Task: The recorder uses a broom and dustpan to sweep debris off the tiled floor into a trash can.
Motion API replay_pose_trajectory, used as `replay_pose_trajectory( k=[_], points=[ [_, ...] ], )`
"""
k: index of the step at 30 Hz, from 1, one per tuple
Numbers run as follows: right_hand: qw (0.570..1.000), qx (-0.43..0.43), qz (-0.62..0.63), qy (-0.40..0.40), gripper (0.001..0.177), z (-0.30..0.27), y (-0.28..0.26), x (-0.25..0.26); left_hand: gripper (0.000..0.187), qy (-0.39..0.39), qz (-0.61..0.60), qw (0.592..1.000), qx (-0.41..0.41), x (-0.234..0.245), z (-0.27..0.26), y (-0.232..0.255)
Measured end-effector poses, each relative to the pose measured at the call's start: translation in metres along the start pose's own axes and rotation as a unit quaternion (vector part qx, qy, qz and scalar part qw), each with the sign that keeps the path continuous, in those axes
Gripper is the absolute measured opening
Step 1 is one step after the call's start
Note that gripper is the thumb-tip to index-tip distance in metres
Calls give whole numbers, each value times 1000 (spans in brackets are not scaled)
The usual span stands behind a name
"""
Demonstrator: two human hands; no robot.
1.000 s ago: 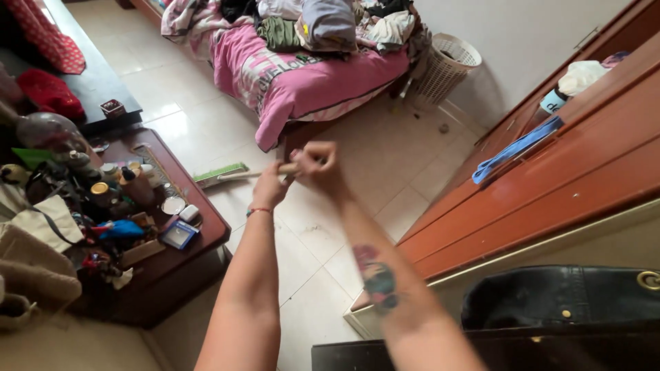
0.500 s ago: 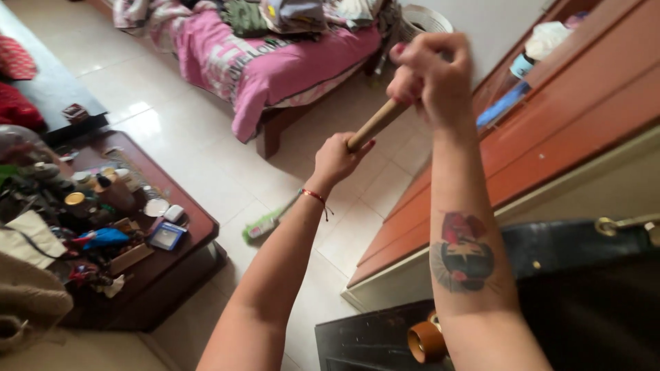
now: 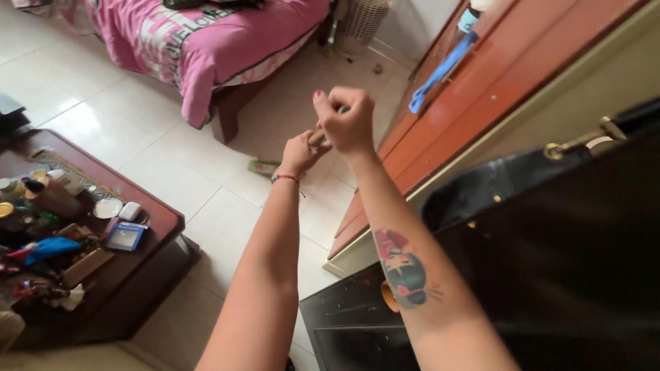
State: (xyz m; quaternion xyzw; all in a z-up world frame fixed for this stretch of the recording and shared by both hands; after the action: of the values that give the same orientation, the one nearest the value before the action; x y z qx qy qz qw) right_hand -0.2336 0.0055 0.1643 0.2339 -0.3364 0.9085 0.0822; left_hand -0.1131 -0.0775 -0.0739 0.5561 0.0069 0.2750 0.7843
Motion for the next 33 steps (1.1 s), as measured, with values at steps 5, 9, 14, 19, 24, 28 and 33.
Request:
replay_pose_trajectory(
  k=[5,9,14,19,24,28,33],
  points=[
    [999,-38,11,24,43,21,-20,32,58,-39,7,995,88,14,-21,70],
    [998,-57,2,32,44,21,-47,34,58,-3,39,995,93,35,-45,92],
    [997,-72,18,21,38,6,-90,22,63,29,65,993,94,67,-83,98],
    [997,-65,26,-14,28,-38,-151,32,68,50,72,989,120,92,-154,126],
    [998,-49,19,-20,31,-86,-201,71,59,77,94,984,133,95,-224,163],
    [998,-38,49,7,27,-101,-215,108,53,71,93,983,139,92,-260,199],
    [989,-50,137,-8,28,-111,-220,153,62,-28,117,983,139,80,-278,249]
  ],
)
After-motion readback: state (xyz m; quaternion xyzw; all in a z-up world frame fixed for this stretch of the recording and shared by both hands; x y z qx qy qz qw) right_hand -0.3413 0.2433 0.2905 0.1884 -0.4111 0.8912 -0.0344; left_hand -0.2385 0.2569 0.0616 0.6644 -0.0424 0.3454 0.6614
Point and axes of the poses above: each hand's wrist, its own z-axis towards the middle knuckle, its own x-axis out of the back of the hand, y = z × x, the point moved 6 cm from there along z, towards the middle knuckle, and after that the axes turned 13 degrees about -z, right-handed, at the moved point
